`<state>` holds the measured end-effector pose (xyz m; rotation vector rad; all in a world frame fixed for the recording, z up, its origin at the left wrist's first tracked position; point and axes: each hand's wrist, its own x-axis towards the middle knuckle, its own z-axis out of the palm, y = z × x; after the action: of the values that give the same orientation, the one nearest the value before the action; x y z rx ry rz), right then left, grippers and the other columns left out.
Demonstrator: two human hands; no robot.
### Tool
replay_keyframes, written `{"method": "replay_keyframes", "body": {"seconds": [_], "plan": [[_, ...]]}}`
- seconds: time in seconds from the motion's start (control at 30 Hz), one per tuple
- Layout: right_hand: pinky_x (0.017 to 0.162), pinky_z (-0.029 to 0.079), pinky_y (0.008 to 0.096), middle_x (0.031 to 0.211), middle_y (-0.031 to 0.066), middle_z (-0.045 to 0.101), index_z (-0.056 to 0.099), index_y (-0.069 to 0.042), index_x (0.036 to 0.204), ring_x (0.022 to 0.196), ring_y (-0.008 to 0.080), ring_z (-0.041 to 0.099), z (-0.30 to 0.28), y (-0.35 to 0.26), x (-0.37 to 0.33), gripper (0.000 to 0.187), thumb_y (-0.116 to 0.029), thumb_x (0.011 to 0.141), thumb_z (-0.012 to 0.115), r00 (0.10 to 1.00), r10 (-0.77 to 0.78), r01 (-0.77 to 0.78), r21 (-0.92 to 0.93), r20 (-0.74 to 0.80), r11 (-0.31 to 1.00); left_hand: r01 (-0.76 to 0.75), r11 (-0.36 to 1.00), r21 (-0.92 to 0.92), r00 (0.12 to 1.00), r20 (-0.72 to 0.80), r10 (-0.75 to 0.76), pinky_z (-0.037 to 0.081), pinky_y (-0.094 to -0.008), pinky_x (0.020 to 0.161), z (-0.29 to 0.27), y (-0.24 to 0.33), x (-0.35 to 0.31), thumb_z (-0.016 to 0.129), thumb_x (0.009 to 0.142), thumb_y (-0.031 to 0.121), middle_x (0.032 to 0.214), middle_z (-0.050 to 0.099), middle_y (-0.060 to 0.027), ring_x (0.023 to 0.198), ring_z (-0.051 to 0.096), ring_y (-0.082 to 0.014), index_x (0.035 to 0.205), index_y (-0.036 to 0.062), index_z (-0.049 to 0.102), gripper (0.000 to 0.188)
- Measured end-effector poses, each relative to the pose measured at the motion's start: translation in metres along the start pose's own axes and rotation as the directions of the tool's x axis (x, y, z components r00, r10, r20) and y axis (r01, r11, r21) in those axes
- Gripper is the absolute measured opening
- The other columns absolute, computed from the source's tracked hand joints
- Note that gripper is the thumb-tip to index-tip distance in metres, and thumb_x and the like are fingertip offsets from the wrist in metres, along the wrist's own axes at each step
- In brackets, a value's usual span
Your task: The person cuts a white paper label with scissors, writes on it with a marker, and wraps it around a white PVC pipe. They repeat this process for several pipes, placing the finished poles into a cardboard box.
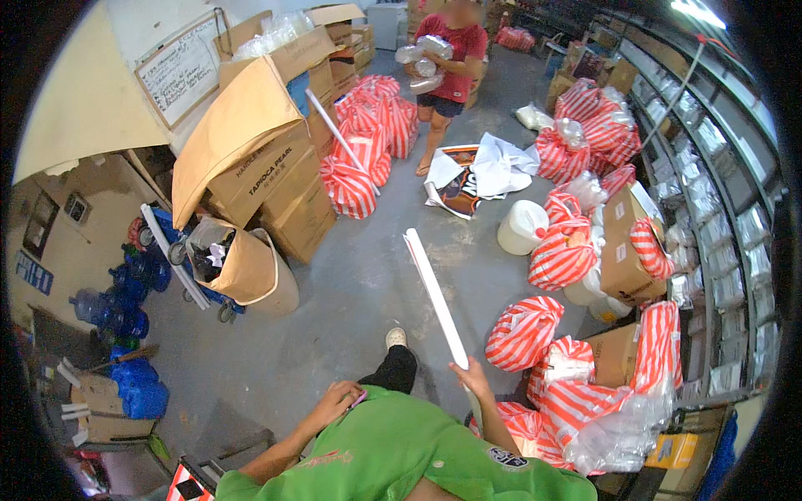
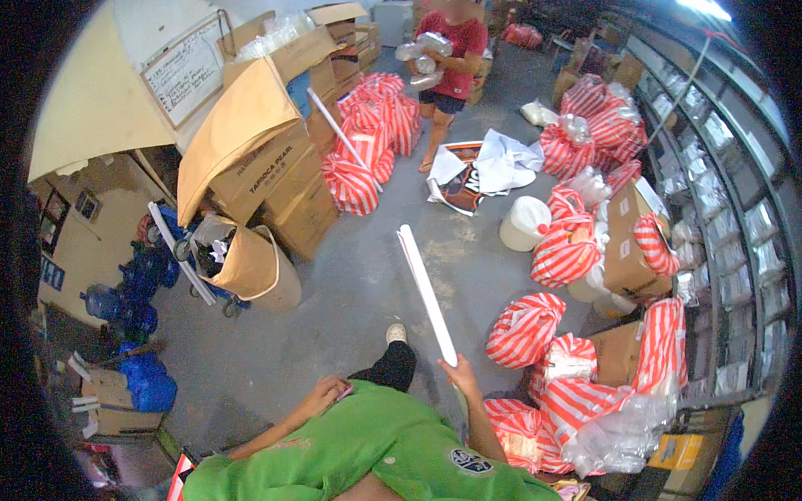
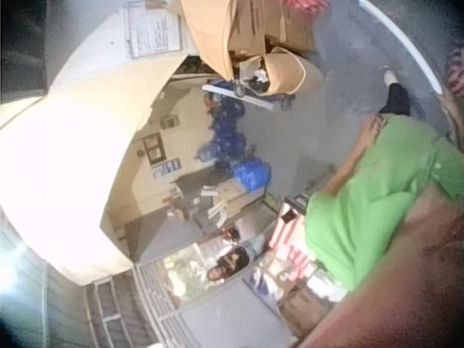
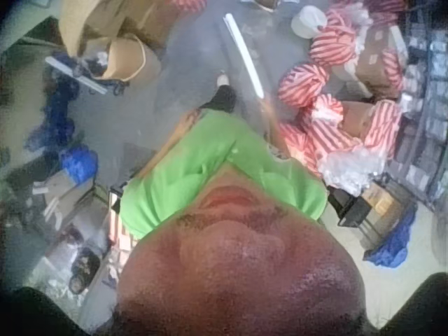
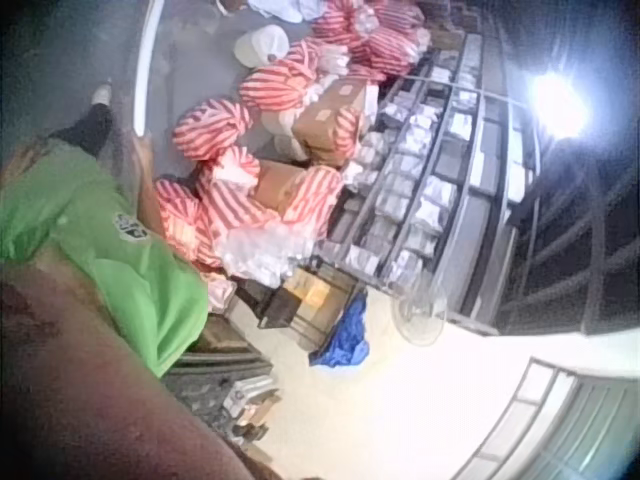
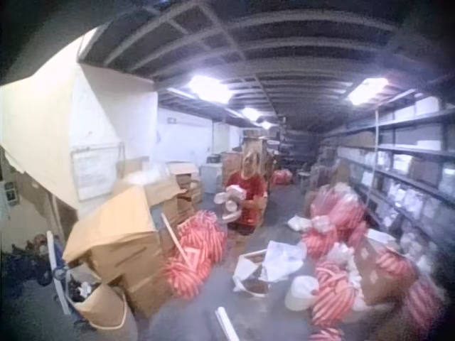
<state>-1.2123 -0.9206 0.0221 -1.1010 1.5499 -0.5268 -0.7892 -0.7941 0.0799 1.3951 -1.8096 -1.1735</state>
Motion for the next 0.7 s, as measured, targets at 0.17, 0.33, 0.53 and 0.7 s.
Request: {"method": "replay_keyframes", "body": {"seconds": [0.17, 0.33, 0.53, 0.7], "plan": [[0.043, 0.047, 0.0336, 0.066, 0.0053, 0.06, 0.059, -0.001, 0.108, 0.048, 0.015, 0.058, -0.054, -0.021, 0.065, 0.05, -0.041, 0.088, 0.082, 0.996, 0.077, -0.077, 0.002, 0.036, 0.997, -0.134, 0.991, -0.01, 0.973, 0.188, 0.134, 0.049, -0.0417, 0.099, -0.067, 0.033, 0.117, 0.056, 0.096, 0.014, 0.117, 0.067, -0.0136, 0.111, 0.063, -0.0297, 0.111, 0.0017, 0.069, 0.023], [0.047, 0.05, 0.0369, 0.066, 0.0094, 0.064, 0.063, 0.004, 0.107, 0.053, 0.0197, 0.064, -0.11, -0.038, 0.131, 0.046, -0.034, 0.087, 0.08, 0.998, 0.017, -0.003, -0.257, 0.053, 0.967, 0.071, 0.997, -0.017, 0.97, 0.236, -0.065, 0.053, -0.0405, 0.091, -0.089, 0.024, 0.183, 0.058, 0.093, 0.007, 0.117, 0.066, -0.0137, 0.104, 0.066, -0.0293, 0.116, 0.0028, 0.067, 0.025], [0.051, 0.051, 0.0364, 0.08, 0.0113, 0.071, 0.068, -0.001, 0.113, 0.058, 0.0187, 0.065, -0.165, -0.04, 0.224, 0.047, -0.038, 0.086, 0.079, 0.94, 0.262, -0.177, -0.344, 0.219, 0.922, 0.249, 0.958, -0.142, 0.966, 0.108, -0.235, 0.054, -0.0411, 0.092, -0.082, 0.05, 0.209, 0.058, 0.091, 0.002, 0.12, 0.067, -0.0143, 0.106, 0.066, -0.0284, 0.132, 0.0066, 0.063, 0.041], [0.051, 0.046, 0.0319, 0.07, 0.0032, 0.066, 0.071, -0.009, 0.092, 0.057, 0.0137, 0.061, -0.179, -0.02, 0.32, 0.037, -0.046, 0.096, 0.068, 0.852, 0.231, -0.09, -0.303, 0.47, 0.949, 0.069, 0.991, -0.117, 0.99, -0.112, -0.082, 0.053, -0.0435, 0.097, -0.045, 0.084, 0.233, 0.062, 0.085, -0.005, 0.129, 0.068, -0.0159, 0.113, 0.065, -0.0334, 0.142, 0.0059, 0.058, 0.058]]}}
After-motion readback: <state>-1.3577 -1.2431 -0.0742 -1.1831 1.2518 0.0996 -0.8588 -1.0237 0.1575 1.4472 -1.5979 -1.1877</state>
